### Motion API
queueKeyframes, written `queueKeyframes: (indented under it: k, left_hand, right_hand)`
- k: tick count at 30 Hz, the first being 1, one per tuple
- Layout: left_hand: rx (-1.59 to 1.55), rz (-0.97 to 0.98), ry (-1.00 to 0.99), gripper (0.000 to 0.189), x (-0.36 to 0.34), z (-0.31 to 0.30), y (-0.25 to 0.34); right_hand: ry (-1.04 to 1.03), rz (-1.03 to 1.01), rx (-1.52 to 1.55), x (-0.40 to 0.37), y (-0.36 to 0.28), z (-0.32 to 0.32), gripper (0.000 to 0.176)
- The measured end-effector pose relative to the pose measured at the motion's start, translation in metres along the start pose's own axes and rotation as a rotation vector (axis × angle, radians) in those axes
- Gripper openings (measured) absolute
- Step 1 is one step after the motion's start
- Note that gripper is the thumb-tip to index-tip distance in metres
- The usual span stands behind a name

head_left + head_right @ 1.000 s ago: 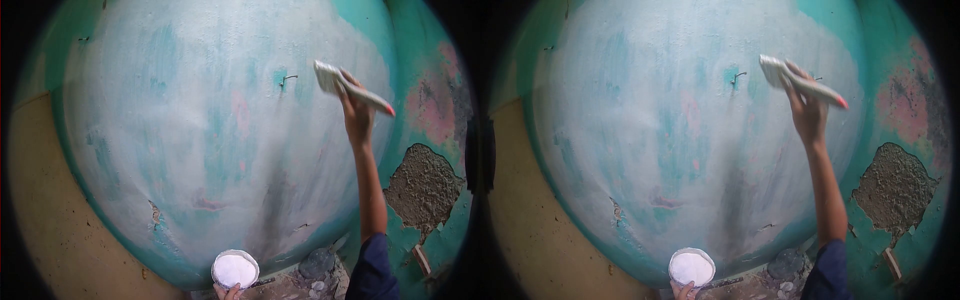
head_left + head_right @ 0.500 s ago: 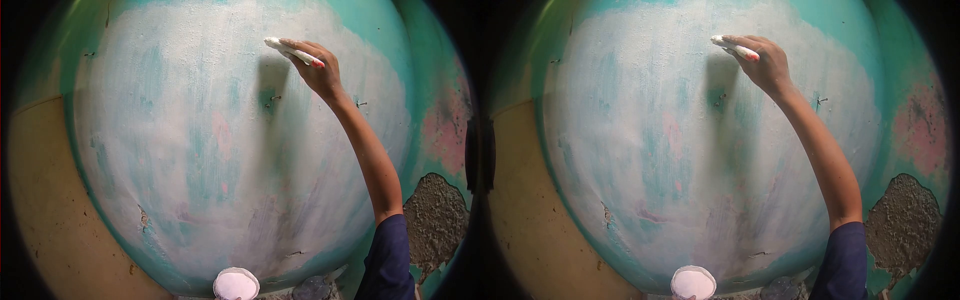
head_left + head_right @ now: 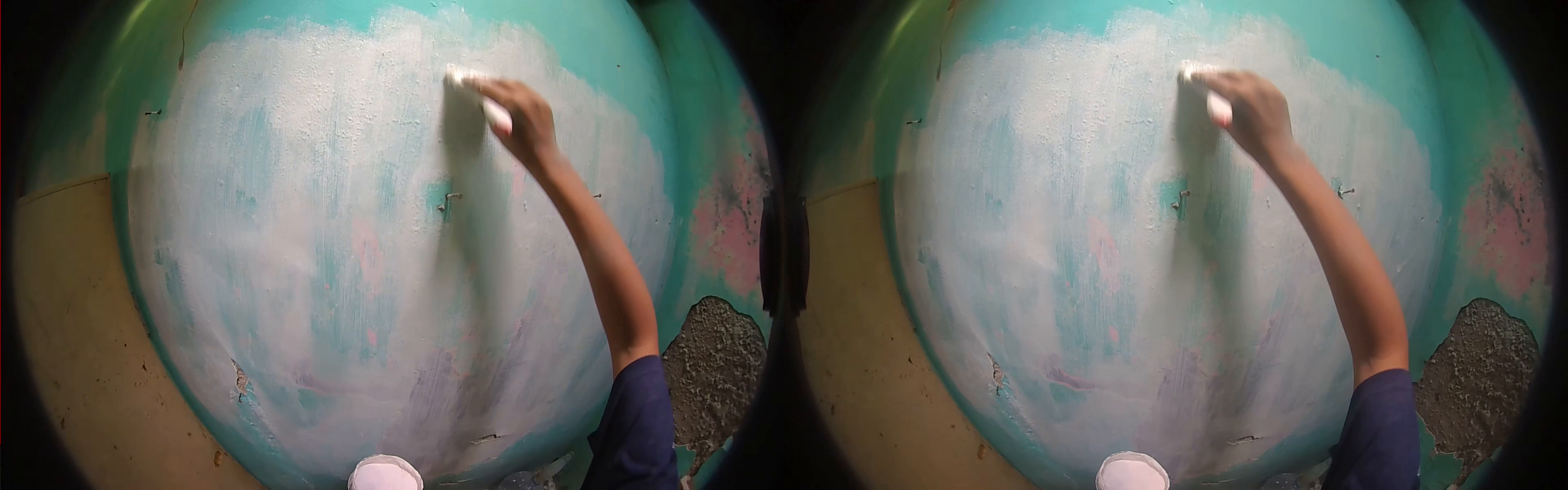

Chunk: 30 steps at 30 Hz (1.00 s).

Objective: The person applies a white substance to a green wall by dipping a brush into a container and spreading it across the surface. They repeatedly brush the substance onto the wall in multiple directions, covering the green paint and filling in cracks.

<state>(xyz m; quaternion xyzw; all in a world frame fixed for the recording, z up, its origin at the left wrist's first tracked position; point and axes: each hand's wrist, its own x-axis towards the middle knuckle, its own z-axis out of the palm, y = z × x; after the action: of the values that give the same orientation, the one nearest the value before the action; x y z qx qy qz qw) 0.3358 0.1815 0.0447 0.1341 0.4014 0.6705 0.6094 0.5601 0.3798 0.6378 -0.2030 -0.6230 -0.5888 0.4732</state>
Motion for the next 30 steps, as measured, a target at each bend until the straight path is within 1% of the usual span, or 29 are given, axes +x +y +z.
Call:
queueKeyframes:
  k: [1, 3, 4, 6, 7, 9, 10, 11, 12, 13, 14, 15, 16, 17, 19, 20, 21, 22, 23, 24, 25, 27, 29, 30]
  left_hand:
    - [0.0, -0.002, -0.006, 0.07, 0.002, 0.001, 0.002]
    - [0.003, -0.006, -0.015, 0.07, 0.005, 0.003, 0.008]
    - [0.005, -0.008, -0.017, 0.07, 0.005, 0.003, 0.01]
    - [0.009, -0.016, -0.019, 0.07, 0.003, 0.002, 0.012]
    - [0.01, -0.017, -0.022, 0.07, 0.003, 0.002, 0.013]
    - [0.013, -0.018, -0.025, 0.07, 0.002, 0.004, 0.017]
    - [0.015, -0.016, -0.027, 0.07, 0.002, 0.005, 0.021]
    - [0.018, -0.014, -0.029, 0.07, 0.002, 0.006, 0.024]
    - [0.019, -0.013, -0.03, 0.07, 0.002, 0.008, 0.027]
    - [0.021, -0.012, -0.029, 0.07, 0.001, 0.009, 0.029]
    - [0.023, -0.013, -0.027, 0.07, 0.0, 0.01, 0.03]
    - [0.026, -0.014, -0.023, 0.07, -0.001, 0.011, 0.03]
    - [0.028, -0.016, -0.02, 0.07, -0.003, 0.011, 0.03]
    - [0.029, -0.018, -0.017, 0.07, -0.005, 0.012, 0.03]
    - [0.033, -0.021, -0.009, 0.07, -0.008, 0.011, 0.03]
    - [0.036, -0.021, -0.007, 0.07, -0.01, 0.009, 0.031]
    - [0.036, -0.021, -0.005, 0.07, -0.011, 0.009, 0.032]
    - [0.035, -0.023, -0.003, 0.07, -0.013, 0.008, 0.031]
    - [0.032, -0.026, 0.0, 0.07, -0.016, 0.008, 0.029]
    - [0.031, -0.027, 0.003, 0.07, -0.02, 0.008, 0.028]
    - [0.031, -0.027, 0.006, 0.07, -0.022, 0.007, 0.027]
    - [0.027, -0.027, 0.007, 0.07, -0.028, 0.009, 0.024]
    - [0.032, -0.028, 0.014, 0.07, -0.036, 0.008, 0.025]
    - [0.036, -0.023, 0.015, 0.07, -0.038, 0.009, 0.027]
  right_hand:
    - [-0.032, -0.017, -0.021, -0.013, -0.01, -0.007, 0.036]
    - [-0.122, -0.018, 0.035, -0.037, -0.037, -0.029, 0.039]
    - [-0.122, -0.018, 0.03, -0.046, -0.044, -0.037, 0.039]
    - [-0.295, 0.044, 0.215, -0.058, -0.048, -0.049, 0.036]
    - [-0.294, 0.042, 0.21, -0.054, -0.044, -0.051, 0.036]
    - [-0.381, 0.164, 0.483, -0.039, -0.03, -0.049, 0.021]
    - [-0.313, 0.166, 0.469, -0.03, -0.018, -0.043, 0.019]
    - [-0.23, 0.12, 0.429, -0.01, -0.015, -0.045, 0.019]
    - [-0.233, 0.183, 0.364, 0.009, -0.006, -0.043, 0.02]
    - [-0.151, 0.157, 0.304, 0.023, 0.014, -0.026, 0.023]
    - [-0.056, 0.126, 0.281, 0.042, 0.021, -0.018, 0.022]
    - [-0.024, 0.171, 0.29, 0.057, 0.024, -0.013, 0.021]
    - [0.018, 0.122, 0.273, 0.065, 0.021, -0.011, 0.022]
    - [0.06, 0.071, 0.256, 0.07, 0.019, -0.01, 0.023]
    - [-0.104, 0.144, 0.147, 0.053, 0.023, 0.007, 0.025]
    - [0.018, 0.01, 0.122, 0.036, 0.016, 0.007, 0.031]
    - [-0.03, 0.017, 0.139, 0.019, 0.004, 0.0, 0.036]
    - [-0.066, 0.039, 0.218, -0.002, -0.008, -0.007, 0.038]
    - [-0.104, -0.025, 0.194, -0.023, -0.019, -0.015, 0.041]
    - [-0.227, -0.008, 0.191, -0.042, -0.032, -0.025, 0.037]
    - [-0.261, 0.024, 0.279, -0.05, -0.046, -0.036, 0.032]
    - [-0.46, 0.163, 0.411, -0.048, -0.049, -0.05, 0.026]
    - [-0.464, 0.156, 0.556, -0.035, -0.024, -0.038, 0.025]
    - [-0.537, 0.184, 0.564, -0.016, -0.013, -0.039, 0.025]
